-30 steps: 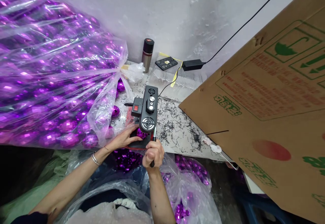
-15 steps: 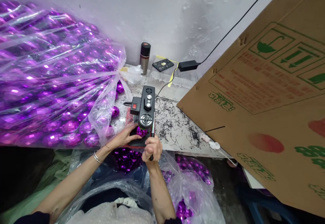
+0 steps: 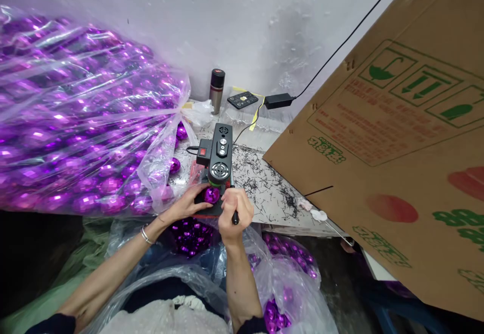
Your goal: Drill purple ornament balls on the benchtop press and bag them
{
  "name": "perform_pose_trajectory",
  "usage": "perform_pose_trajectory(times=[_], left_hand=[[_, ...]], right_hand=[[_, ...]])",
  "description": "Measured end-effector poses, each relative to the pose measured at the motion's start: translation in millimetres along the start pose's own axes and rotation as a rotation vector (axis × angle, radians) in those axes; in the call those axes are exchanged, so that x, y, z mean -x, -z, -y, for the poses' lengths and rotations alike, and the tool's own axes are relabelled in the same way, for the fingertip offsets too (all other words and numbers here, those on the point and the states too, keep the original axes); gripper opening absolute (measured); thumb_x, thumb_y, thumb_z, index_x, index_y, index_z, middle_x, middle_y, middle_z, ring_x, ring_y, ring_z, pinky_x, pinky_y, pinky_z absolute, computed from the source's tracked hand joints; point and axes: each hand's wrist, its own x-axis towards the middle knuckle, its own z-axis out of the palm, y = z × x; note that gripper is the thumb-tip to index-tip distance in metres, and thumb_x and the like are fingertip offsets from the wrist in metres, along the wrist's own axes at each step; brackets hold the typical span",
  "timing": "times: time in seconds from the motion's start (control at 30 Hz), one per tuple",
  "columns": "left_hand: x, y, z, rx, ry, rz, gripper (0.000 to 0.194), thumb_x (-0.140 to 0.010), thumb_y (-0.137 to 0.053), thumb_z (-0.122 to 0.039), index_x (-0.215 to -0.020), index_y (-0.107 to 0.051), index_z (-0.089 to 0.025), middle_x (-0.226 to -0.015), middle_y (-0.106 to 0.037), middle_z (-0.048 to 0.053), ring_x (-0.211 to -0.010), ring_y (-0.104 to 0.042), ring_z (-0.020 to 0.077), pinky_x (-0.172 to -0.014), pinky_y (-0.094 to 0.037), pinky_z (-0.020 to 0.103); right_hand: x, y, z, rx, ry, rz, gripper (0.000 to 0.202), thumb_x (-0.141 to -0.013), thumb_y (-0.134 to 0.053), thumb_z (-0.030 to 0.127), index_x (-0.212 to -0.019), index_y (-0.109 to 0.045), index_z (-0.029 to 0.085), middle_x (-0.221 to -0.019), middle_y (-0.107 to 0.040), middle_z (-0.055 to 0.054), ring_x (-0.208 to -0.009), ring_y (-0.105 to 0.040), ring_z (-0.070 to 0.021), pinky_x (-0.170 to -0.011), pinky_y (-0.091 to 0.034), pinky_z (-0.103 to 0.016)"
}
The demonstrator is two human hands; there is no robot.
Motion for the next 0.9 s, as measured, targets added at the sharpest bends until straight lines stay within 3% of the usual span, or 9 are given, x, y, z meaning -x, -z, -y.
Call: perform_pose_trajectory(times=[0.13, 0.23, 0.33, 0.43, 0.57, 0.67, 0.73, 0.8, 0.9], left_hand=[[48, 2.2, -21, -0.085, -0.091, 0.035, 0.066, -0.104, -0.075, -0.045, -0.163, -0.056, -0.022, -0.167, -0.061, 0.021, -0.158, -0.058, 0.0362, -0.135, -0.045, 0.061], [68, 14.4, -36, -0.12, -0.081, 0.015, 0.067, -0.103, -0.076, -0.053, -0.162, -0.06, -0.025, -0.169, -0.061, 0.019, -0.156, -0.06, 0.0361, -0.13, -0.052, 0.057], [49, 36.4, -35, -0.195, -0.03, -0.214, 0.043, -0.114, -0.054, -0.038, -0.152, -0.068, -0.024, -0.155, -0.073, 0.015, -0.146, -0.069, 0.031, -0.125, -0.058, 0.053], [7, 64.1, -19, -0.393, 0.065, -0.429, 0.042, -0.109, -0.045, -0.02, -0.14, -0.074, -0.022, -0.141, -0.079, 0.014, -0.137, -0.072, 0.0314, -0.125, -0.057, 0.055], [-29, 92.2, 3, -0.69, 0.325, -0.393, 0.046, -0.096, -0.056, -0.011, -0.139, -0.072, -0.016, -0.143, -0.075, 0.021, -0.135, -0.068, 0.0408, -0.117, -0.057, 0.063], [-35, 100.6, 9, -0.806, 0.454, -0.275, 0.046, -0.093, -0.069, -0.015, -0.139, -0.07, -0.013, -0.14, -0.074, 0.027, -0.128, -0.069, 0.047, -0.112, -0.055, 0.067], [-35, 102.7, 8, -0.798, 0.483, -0.272, 0.044, -0.094, -0.076, -0.023, -0.136, -0.07, -0.013, -0.132, -0.077, 0.028, -0.126, -0.07, 0.0487, -0.112, -0.053, 0.068], [-35, 104.6, 5, -0.698, 0.487, -0.367, 0.046, -0.096, -0.08, -0.034, -0.137, -0.07, -0.014, -0.127, -0.078, 0.026, -0.126, -0.072, 0.0485, -0.114, -0.051, 0.07], [-31, 107.3, -5, -0.312, 0.416, -0.621, 0.064, -0.097, -0.081, -0.056, -0.145, -0.067, -0.016, -0.13, -0.079, 0.02, -0.122, -0.076, 0.0406, -0.113, -0.057, 0.062]], right_hand=[[-2, 5, 6, 0.01, 0.042, 0.048, 0.037, -0.11, -0.05, 0.017, -0.075, -0.055, 0.025, -0.069, -0.058, 0.002, -0.066, -0.06, -0.0145, -0.063, -0.044, -0.031], [12, 6, 1, 0.018, 0.078, 0.08, 0.037, -0.109, -0.048, 0.014, -0.075, -0.055, 0.024, -0.07, -0.06, 0.002, -0.066, -0.061, -0.014, -0.063, -0.045, -0.03], [22, 4, -3, 0.029, 0.055, 0.067, 0.037, -0.109, -0.046, 0.012, -0.076, -0.053, 0.024, -0.072, -0.06, 0.003, -0.068, -0.063, -0.0139, -0.065, -0.047, -0.03], [22, 2, -3, 0.02, 0.061, 0.05, 0.037, -0.109, -0.046, 0.012, -0.076, -0.051, 0.025, -0.069, -0.058, 0.004, -0.067, -0.064, -0.0138, -0.066, -0.047, -0.03], [19, 1, -2, 0.02, 0.088, 0.05, 0.038, -0.109, -0.046, 0.011, -0.075, -0.051, 0.025, -0.066, -0.055, 0.005, -0.067, -0.064, -0.014, -0.063, -0.046, -0.029], [19, 0, -2, 0.015, 0.089, 0.039, 0.037, -0.108, -0.046, 0.01, -0.075, -0.053, 0.025, -0.067, -0.057, 0.004, -0.067, -0.064, -0.0147, -0.062, -0.046, -0.03], [20, 0, -2, 0.011, 0.084, 0.033, 0.036, -0.107, -0.047, 0.01, -0.075, -0.054, 0.025, -0.068, -0.058, 0.003, -0.067, -0.064, -0.0151, -0.062, -0.047, -0.031], [20, 0, -3, 0.01, 0.086, 0.034, 0.036, -0.107, -0.047, 0.011, -0.075, -0.055, 0.025, -0.067, -0.058, 0.003, -0.066, -0.064, -0.0154, -0.062, -0.047, -0.031], [19, 1, -3, 0.008, 0.094, 0.042, 0.036, -0.108, -0.047, 0.012, -0.075, -0.054, 0.026, -0.066, -0.057, 0.004, -0.065, -0.063, -0.0153, -0.061, -0.047, -0.031]])
